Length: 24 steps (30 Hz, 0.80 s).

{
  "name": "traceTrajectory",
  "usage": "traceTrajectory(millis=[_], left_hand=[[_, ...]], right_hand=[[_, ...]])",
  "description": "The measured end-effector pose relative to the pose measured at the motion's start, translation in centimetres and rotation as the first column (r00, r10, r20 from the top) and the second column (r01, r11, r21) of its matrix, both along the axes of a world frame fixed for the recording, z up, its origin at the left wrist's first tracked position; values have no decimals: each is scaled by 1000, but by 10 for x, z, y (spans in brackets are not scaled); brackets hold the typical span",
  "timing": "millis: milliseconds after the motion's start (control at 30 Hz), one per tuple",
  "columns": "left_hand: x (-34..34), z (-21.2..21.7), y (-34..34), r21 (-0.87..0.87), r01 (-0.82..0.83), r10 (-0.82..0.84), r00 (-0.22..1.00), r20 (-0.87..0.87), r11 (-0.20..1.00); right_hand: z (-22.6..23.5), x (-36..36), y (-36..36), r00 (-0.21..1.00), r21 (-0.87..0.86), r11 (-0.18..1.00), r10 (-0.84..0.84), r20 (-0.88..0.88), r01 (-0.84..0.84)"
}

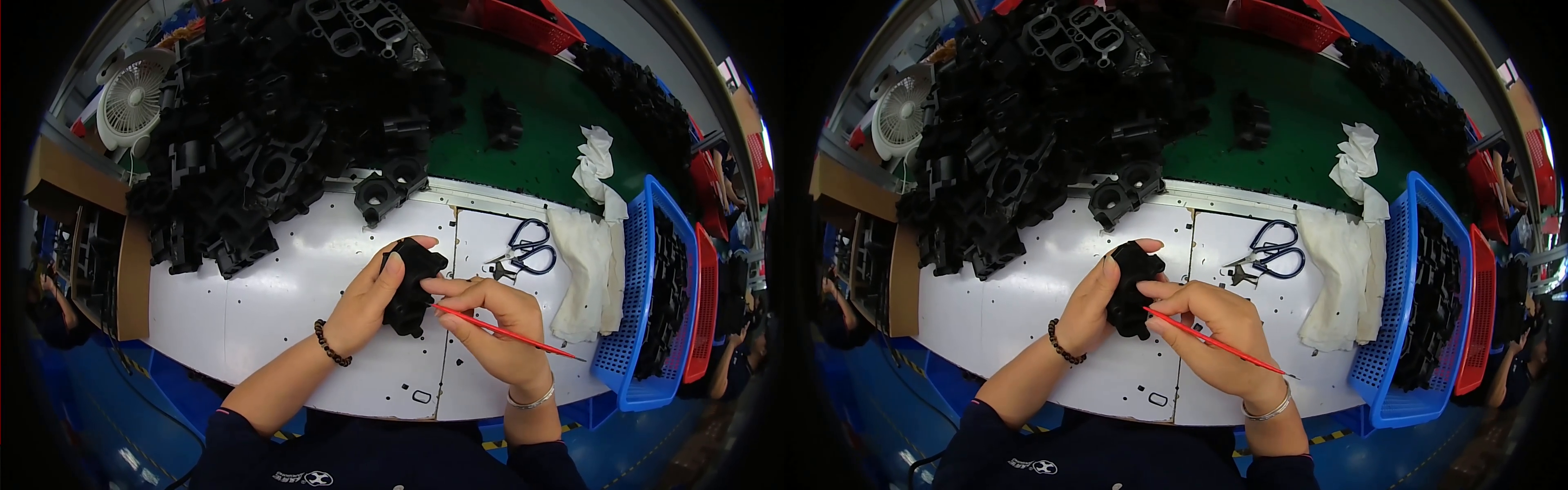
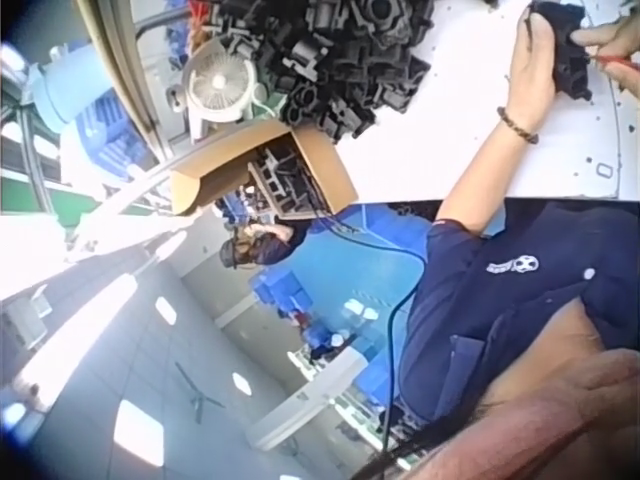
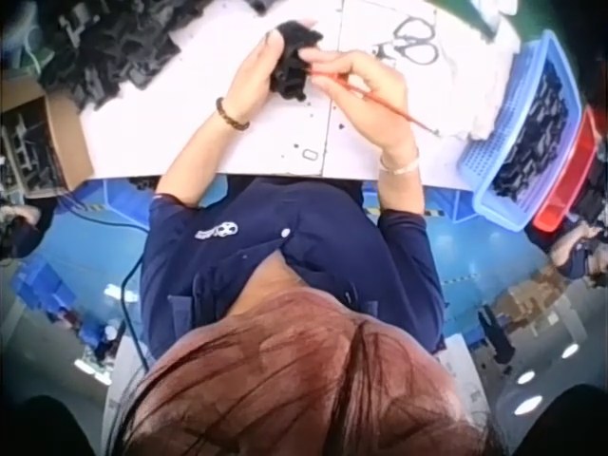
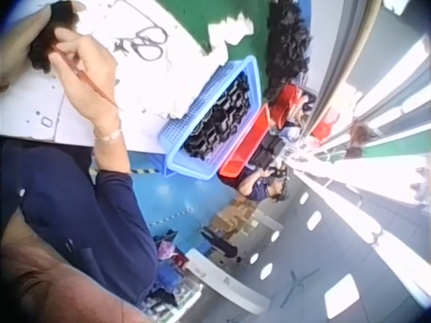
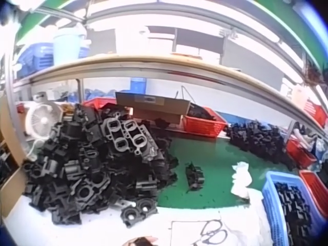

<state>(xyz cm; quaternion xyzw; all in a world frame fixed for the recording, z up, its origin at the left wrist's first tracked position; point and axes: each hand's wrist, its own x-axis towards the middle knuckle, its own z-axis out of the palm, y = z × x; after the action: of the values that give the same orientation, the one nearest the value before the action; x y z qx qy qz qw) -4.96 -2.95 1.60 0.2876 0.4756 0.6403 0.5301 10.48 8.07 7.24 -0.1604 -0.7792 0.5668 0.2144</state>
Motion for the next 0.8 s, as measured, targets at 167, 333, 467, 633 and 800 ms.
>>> traceTrajectory(millis=[167,333,467,633,800], left_hand=[[-1,-2,1,11,26,-26,1000,6,1000],[-1,2,0,-6,56,-56,998,-8,998],[-1,0,-1,-10,53,-53,997,-63,999],[-2,1,1,-4,71,-71,997,-39,997],[-2,-1,0,-7,71,-71,997,17,997]], right_hand=[[0,1,1,998,12,1000,27,51,-27],[0,2,2,996,13,997,77,51,-77],[5,0,0,993,-41,996,78,83,-74],[-4,-2,-2,999,-237,971,28,-28,-33],[-5,-6,-7,998,-309,951,-24,-61,4]])
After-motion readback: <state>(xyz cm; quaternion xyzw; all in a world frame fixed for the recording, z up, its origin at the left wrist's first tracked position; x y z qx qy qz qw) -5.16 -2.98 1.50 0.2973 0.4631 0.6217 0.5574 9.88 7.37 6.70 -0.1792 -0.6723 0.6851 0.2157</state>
